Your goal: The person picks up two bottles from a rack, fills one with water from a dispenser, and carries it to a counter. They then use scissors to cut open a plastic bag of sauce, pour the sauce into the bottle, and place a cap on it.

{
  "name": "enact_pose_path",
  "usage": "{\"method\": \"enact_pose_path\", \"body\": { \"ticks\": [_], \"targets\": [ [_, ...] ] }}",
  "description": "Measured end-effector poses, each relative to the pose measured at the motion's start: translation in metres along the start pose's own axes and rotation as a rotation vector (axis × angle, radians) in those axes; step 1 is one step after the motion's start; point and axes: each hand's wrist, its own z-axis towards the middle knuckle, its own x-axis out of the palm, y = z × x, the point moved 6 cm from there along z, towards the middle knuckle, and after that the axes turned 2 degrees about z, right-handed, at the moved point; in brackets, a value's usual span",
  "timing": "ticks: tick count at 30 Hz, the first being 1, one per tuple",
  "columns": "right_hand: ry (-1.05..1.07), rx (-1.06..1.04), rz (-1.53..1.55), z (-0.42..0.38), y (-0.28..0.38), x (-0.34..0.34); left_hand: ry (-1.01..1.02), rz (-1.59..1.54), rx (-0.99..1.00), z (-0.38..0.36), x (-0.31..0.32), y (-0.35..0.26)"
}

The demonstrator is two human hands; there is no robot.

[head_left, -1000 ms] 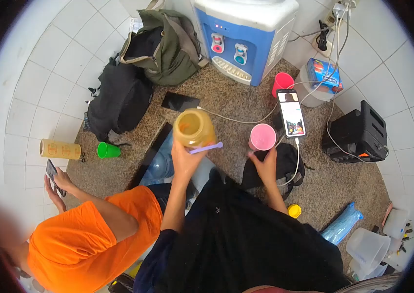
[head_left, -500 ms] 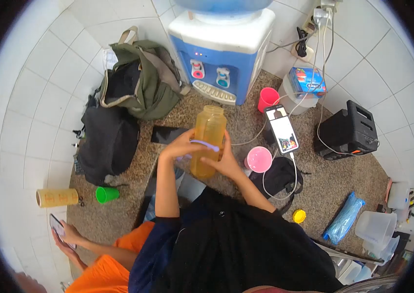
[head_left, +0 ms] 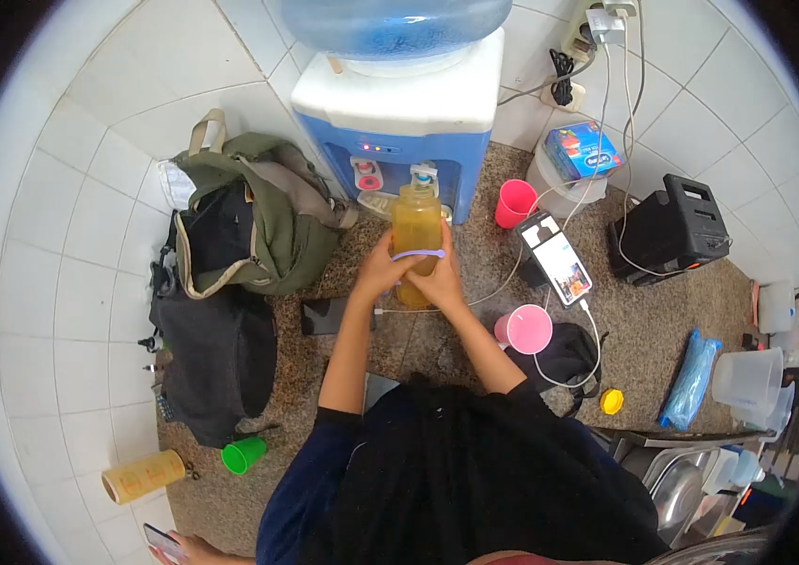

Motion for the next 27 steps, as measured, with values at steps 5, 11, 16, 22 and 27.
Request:
{"method": "enact_pose_path", "body": {
  "ticks": [5, 11, 16, 22, 27],
  "targets": [
    [-0.068, 0.031, 0.023, 0.0, -0.002, 0.003, -0.088, 0.198, 0.046, 0.002, -0.003, -0.011],
    [-0.055, -0.018, 0.004, 0.018, -0.008, 0.001, -0.167, 0.271, 0.084, 0.014, 0.001, -0.019],
    [-0.008, 0.009, 0.117, 0.019, -0.015, 0.004, -0.246, 0.3, 0.094, 0.009, 0.003, -0.017],
    [0.034, 0.064, 0.265, -0.008, -0.017, 0.012, -0.263, 0.316, 0.077, -0.019, 0.001, -0.013],
    [0.141, 0.04, 0.394, -0.008, -0.005, 0.045, -0.408, 0.329, 0.077, -0.041, -0.023, 0.002]
  ]
}}
